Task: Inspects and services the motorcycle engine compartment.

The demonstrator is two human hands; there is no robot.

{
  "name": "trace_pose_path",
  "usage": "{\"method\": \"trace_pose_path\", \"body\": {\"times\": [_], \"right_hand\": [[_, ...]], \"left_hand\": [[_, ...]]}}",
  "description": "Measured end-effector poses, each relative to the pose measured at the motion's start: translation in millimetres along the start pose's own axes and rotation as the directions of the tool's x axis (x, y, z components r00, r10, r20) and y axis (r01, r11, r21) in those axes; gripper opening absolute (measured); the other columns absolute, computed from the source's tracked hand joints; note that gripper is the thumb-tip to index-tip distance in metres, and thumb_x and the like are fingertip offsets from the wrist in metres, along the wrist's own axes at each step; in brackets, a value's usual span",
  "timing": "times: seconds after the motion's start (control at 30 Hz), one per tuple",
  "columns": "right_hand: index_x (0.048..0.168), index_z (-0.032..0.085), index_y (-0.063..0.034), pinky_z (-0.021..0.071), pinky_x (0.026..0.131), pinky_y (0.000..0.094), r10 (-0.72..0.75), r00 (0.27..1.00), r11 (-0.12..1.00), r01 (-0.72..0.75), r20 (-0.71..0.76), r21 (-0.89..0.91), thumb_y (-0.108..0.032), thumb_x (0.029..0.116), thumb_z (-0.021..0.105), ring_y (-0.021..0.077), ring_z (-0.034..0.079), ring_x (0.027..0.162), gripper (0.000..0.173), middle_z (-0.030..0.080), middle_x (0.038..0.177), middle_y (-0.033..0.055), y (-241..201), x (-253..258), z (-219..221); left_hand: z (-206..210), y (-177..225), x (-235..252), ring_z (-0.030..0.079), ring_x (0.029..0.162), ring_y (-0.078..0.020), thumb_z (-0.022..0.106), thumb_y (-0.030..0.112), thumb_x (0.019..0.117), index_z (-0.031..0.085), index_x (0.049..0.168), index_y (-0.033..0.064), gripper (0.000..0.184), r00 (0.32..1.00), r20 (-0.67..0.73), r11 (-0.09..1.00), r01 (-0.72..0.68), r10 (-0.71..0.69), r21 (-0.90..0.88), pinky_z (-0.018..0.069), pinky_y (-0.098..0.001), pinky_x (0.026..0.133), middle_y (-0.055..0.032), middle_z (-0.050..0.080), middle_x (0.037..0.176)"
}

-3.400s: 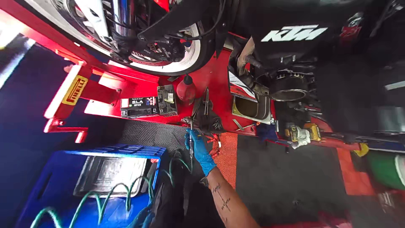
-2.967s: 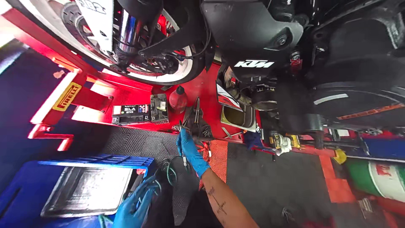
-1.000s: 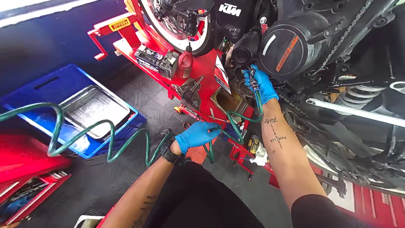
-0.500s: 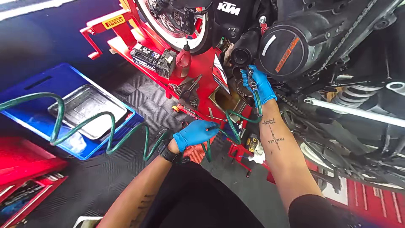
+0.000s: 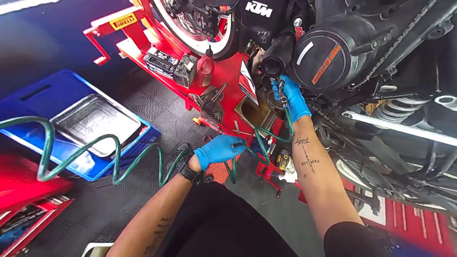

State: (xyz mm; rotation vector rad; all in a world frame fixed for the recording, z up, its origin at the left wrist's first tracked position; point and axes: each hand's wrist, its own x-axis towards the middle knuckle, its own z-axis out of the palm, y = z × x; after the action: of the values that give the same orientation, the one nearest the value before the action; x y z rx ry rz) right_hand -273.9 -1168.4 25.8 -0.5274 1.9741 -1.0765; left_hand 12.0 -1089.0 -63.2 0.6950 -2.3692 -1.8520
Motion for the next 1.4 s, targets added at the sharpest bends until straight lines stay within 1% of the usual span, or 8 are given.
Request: {"method": "trace_pose_path", "body": {"times": [0.53, 0.67, 0.73, 0.9, 1.0, 1.17, 1.27, 1.4], "right_hand": [[0.1, 0.063, -0.0159, 0.0375, 0.043, 0.0199, 0.026, 0.999, 0.999, -0.025, 0.043, -0.026, -0.047, 0.109, 0.032, 0.005, 0.044, 0.046, 0.045, 0.052, 0.063, -0.0058, 14.9, -28.5, -14.8], [0.104, 0.067, -0.0168, 0.0391, 0.047, 0.0201, -0.018, 0.993, 0.998, 0.025, 0.12, -0.056, -0.052, 0.1075, 0.036, 0.0047, 0.045, 0.05, 0.046, 0.053, 0.066, -0.0062, 24.2, -30.3, -30.2], [0.106, 0.067, -0.016, 0.0395, 0.049, 0.0207, -0.038, 0.989, 0.997, 0.047, 0.141, -0.061, -0.054, 0.1076, 0.034, 0.005, 0.046, 0.052, 0.05, 0.054, 0.068, -0.0055, 27.1, -31.7, -36.0], [0.105, 0.065, -0.0054, 0.0417, 0.044, 0.0213, -0.051, 0.991, 0.998, 0.046, 0.125, 0.046, -0.045, 0.1111, 0.031, 0.0083, 0.05, 0.049, 0.052, 0.058, 0.066, 0.0008, 28.0, -25.8, -42.4], [0.103, 0.065, -0.0044, 0.042, 0.042, 0.0211, -0.046, 0.992, 0.996, 0.036, 0.117, 0.08, -0.044, 0.1111, 0.032, 0.0085, 0.05, 0.047, 0.052, 0.059, 0.067, 0.0027, 30.2, -26.3, -48.7], [0.106, 0.067, -0.0109, 0.0407, 0.044, 0.02, -0.02, 0.984, 0.999, 0.024, 0.179, -0.023, -0.052, 0.1092, 0.032, 0.0063, 0.048, 0.048, 0.054, 0.058, 0.067, -0.0021, 35.9, -31.0, -59.4], [0.108, 0.068, -0.0181, 0.0409, 0.046, 0.0206, -0.003, 0.984, 0.995, 0.021, 0.177, -0.099, -0.061, 0.1044, 0.038, 0.006, 0.047, 0.05, 0.053, 0.057, 0.069, -0.0041, 39.2, -37.9, -60.2], [0.109, 0.068, -0.0186, 0.045, 0.048, 0.0234, -0.026, 0.985, 0.991, 0.048, 0.169, -0.128, -0.068, 0.1019, 0.037, 0.008, 0.052, 0.053, 0.059, 0.06, 0.072, -0.0031, 42.1, -30.3, -53.1]], "left_hand": [[-7.6, 6.8, 10.1, 0.063, 0.125, -0.0231, 0.046, 0.038, 0.1061, 0.066, 0.137, 0.0126, 0.045, 0.998, 0.042, 0.998, 0.039, -0.041, 0.051, 0.0455, -0.0506, 0.108, -0.0099, 0.068, 0.132], [-26.7, 16.5, 41.6, 0.059, 0.131, -0.0323, 0.044, 0.049, 0.105, 0.051, 0.152, 0.0205, 0.056, 0.964, -0.166, 0.967, 0.227, -0.206, 0.113, 0.0427, -0.0601, 0.11, -0.0122, 0.063, 0.142], [-45.4, 28.5, 75.1, 0.058, 0.132, -0.0336, 0.048, 0.052, 0.1034, 0.047, 0.155, 0.0194, 0.061, 0.918, -0.312, 0.966, 0.259, -0.243, 0.008, 0.0431, -0.0609, 0.11, -0.0134, 0.061, 0.143], [-68.4, 61.9, 180.5, 0.062, 0.123, -0.0355, 0.059, 0.051, 0.1003, 0.061, 0.138, 0.0108, 0.055, 0.808, -0.515, 0.916, 0.074, -0.286, -0.393, 0.0465, -0.0623, 0.103, -0.0178, 0.066, 0.13], [-65.3, 54.2, 248.4, 0.061, 0.127, -0.0316, 0.069, 0.047, 0.0959, 0.064, 0.133, 0.0039, 0.057, 0.739, -0.604, 0.874, -0.042, -0.298, -0.483, 0.045, -0.0543, 0.111, -0.0184, 0.066, 0.131], [-50.0, 43.8, 281.5, 0.063, 0.121, -0.0271, 0.075, 0.03, 0.0943, 0.065, 0.128, -0.0016, 0.047, 0.625, -0.674, 0.716, -0.252, -0.394, -0.651, 0.0489, -0.045, 0.108, -0.0196, 0.068, 0.126], [-41.5, 38.7, 290.1, 0.067, 0.113, -0.0221, 0.074, 0.025, 0.0955, 0.066, 0.125, -0.0018, 0.041, 0.643, -0.672, 0.604, -0.385, -0.367, -0.698, 0.0542, -0.04, 0.102, -0.0173, 0.07, 0.12], [-35.0, 36.6, 301.1, 0.067, 0.109, -0.0203, 0.075, 0.022, 0.094, 0.068, 0.122, -0.0013, 0.036, 0.632, -0.69, 0.583, -0.429, -0.352, -0.69, 0.054, -0.039, 0.1, -0.0159, 0.071, 0.116]]}}
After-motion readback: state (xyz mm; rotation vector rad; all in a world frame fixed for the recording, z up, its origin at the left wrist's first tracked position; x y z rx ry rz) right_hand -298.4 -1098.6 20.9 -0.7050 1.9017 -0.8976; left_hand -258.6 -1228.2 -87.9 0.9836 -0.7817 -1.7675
